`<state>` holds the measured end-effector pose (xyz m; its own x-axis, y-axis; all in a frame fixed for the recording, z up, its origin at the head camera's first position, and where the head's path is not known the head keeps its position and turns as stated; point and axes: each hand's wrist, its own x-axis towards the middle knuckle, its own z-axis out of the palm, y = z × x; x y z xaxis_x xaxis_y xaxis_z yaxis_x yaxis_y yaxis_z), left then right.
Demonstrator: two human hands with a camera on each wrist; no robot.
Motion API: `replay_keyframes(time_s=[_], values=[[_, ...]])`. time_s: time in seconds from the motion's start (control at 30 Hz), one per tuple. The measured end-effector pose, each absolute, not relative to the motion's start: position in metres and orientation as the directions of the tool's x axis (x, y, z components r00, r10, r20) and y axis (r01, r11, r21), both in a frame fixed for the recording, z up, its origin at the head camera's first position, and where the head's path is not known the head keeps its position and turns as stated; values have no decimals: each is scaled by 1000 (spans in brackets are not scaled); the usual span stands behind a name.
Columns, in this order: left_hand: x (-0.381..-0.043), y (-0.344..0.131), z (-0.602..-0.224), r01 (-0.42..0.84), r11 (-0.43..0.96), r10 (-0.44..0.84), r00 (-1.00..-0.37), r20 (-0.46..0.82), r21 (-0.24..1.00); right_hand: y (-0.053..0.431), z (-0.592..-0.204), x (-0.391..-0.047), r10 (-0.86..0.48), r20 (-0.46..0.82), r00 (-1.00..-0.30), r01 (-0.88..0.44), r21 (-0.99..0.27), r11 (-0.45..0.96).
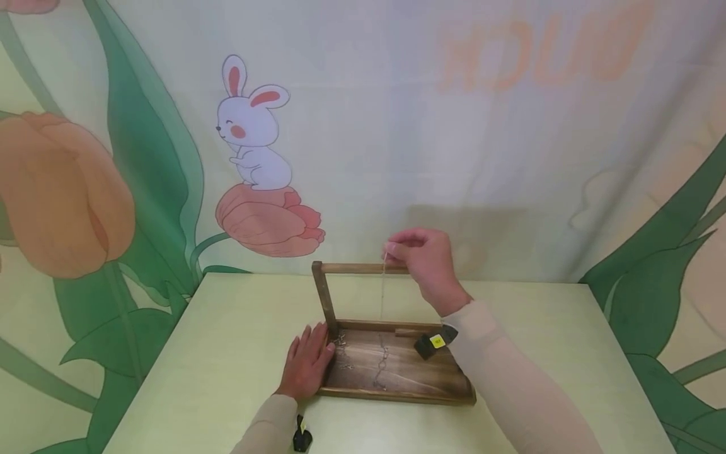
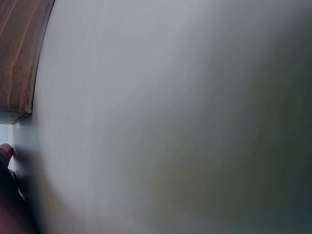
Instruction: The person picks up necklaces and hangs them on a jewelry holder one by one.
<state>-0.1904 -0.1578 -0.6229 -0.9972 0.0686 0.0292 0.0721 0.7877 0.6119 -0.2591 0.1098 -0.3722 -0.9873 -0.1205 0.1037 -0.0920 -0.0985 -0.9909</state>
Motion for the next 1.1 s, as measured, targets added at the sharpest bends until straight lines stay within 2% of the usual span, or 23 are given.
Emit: replay_keyframes(time_s=[0.37,1.1], values=[[-191,-160,-621,70,782,60,-997,38,620,102,-368,-260,-134,88,-987,-81,-995,-54],[-189,-158,-620,80,785,64,-997,48,614,89,-368,-260,-140,65,-988,-57,-997,-54]])
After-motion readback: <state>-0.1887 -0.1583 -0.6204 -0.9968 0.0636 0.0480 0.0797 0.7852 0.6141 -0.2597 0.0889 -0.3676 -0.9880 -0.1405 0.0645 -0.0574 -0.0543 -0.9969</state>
